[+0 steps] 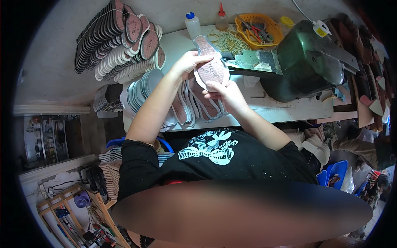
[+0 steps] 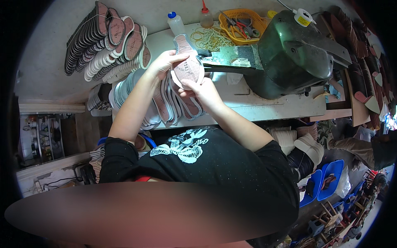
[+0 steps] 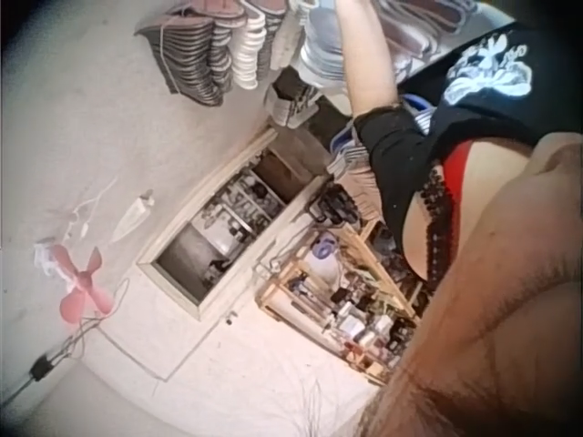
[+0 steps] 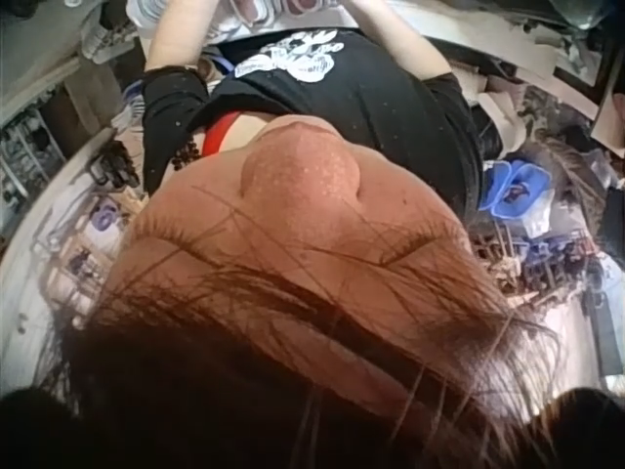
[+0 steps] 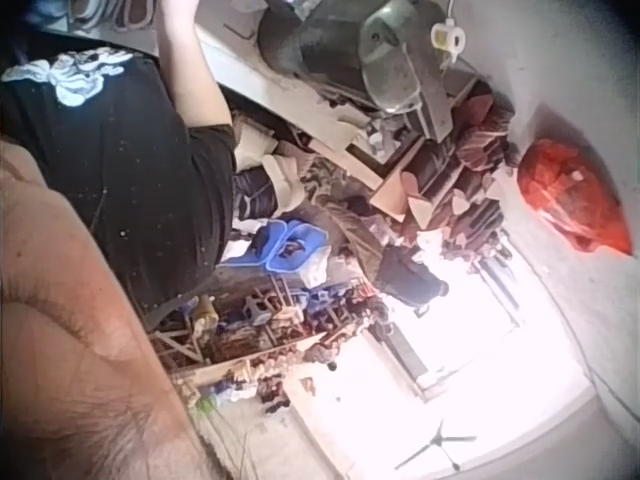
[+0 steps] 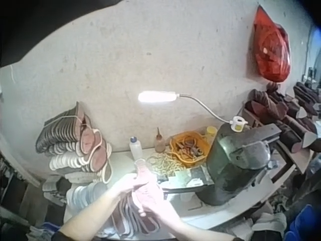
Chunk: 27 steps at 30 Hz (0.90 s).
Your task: The recorder is sorting and organizing shoe insoles into stacks.
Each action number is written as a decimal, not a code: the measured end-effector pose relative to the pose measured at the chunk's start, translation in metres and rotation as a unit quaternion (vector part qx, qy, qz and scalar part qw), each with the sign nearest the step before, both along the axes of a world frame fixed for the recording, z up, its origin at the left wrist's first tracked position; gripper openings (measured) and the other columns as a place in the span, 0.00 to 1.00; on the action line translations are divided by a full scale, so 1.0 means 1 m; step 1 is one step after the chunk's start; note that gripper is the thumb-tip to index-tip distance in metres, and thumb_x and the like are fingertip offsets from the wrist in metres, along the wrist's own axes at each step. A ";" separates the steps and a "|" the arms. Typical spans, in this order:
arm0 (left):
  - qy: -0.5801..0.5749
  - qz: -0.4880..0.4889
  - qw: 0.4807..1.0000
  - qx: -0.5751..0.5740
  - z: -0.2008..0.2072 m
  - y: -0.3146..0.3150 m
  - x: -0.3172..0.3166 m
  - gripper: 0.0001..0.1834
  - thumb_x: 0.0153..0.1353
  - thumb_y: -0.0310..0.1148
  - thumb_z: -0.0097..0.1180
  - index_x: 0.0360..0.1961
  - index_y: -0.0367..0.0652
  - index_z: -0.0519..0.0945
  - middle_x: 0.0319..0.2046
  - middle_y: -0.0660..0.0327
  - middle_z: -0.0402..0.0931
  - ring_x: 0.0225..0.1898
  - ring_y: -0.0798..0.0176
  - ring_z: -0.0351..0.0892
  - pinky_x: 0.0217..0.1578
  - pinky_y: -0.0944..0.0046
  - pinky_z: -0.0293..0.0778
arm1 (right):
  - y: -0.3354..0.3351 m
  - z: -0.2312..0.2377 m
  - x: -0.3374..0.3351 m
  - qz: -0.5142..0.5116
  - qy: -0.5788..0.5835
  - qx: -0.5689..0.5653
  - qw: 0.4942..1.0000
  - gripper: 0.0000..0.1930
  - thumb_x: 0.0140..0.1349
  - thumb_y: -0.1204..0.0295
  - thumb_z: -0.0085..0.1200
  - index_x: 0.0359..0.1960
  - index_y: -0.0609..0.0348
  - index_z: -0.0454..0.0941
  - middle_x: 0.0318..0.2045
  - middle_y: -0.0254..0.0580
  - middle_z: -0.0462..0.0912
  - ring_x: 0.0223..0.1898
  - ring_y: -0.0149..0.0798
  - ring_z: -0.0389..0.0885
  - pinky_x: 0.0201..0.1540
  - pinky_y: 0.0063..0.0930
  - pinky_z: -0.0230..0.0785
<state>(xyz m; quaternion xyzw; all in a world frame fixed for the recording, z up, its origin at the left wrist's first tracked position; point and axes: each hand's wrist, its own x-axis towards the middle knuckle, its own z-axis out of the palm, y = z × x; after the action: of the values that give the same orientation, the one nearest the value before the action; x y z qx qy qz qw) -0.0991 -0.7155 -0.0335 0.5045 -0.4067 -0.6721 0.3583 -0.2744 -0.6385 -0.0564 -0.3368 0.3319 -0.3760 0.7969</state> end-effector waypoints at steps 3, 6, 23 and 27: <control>-0.138 -0.013 0.990 0.006 0.019 -0.004 0.002 0.36 0.48 0.42 0.68 0.50 0.24 0.70 0.44 0.51 0.76 0.43 0.60 0.79 0.46 0.64 0.73 | -0.005 0.002 0.003 -0.051 -0.017 -0.018 0.998 0.11 0.61 0.72 0.52 0.40 0.68 0.78 0.30 0.43 0.82 0.26 0.32 0.81 0.32 0.23 0.75; -0.250 -0.074 0.965 -0.025 0.040 -0.015 0.003 0.52 0.42 0.51 0.70 0.60 0.24 0.61 0.56 0.45 0.67 0.56 0.52 0.70 0.57 0.59 0.64 | -0.012 0.003 0.007 -0.091 -0.024 -0.021 0.995 0.11 0.61 0.72 0.51 0.40 0.69 0.78 0.30 0.43 0.82 0.26 0.32 0.81 0.32 0.23 0.75; -0.266 -0.290 0.913 -0.104 0.011 -0.055 0.042 0.18 0.57 0.43 0.61 0.39 0.41 0.73 0.32 0.66 0.71 0.32 0.76 0.68 0.30 0.73 0.66 | -0.029 0.004 0.013 -0.142 -0.005 -0.090 0.986 0.21 0.66 0.60 0.48 0.37 0.73 0.79 0.32 0.48 0.83 0.31 0.34 0.82 0.36 0.23 0.77; -0.306 -0.296 0.898 -0.107 0.024 -0.040 0.037 0.18 0.57 0.46 0.61 0.34 0.41 0.73 0.26 0.70 0.69 0.27 0.77 0.65 0.24 0.72 0.61 | -0.031 0.000 0.010 -0.141 0.002 -0.105 0.984 0.20 0.65 0.61 0.49 0.37 0.72 0.79 0.32 0.47 0.83 0.31 0.34 0.82 0.36 0.24 0.77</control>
<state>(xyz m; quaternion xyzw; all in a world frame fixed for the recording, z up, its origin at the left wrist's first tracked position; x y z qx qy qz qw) -0.0621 -0.7557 -0.0099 0.5003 -0.6964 -0.5119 0.0525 -0.2646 -0.6694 -0.0563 -0.3693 0.3368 -0.5163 0.6955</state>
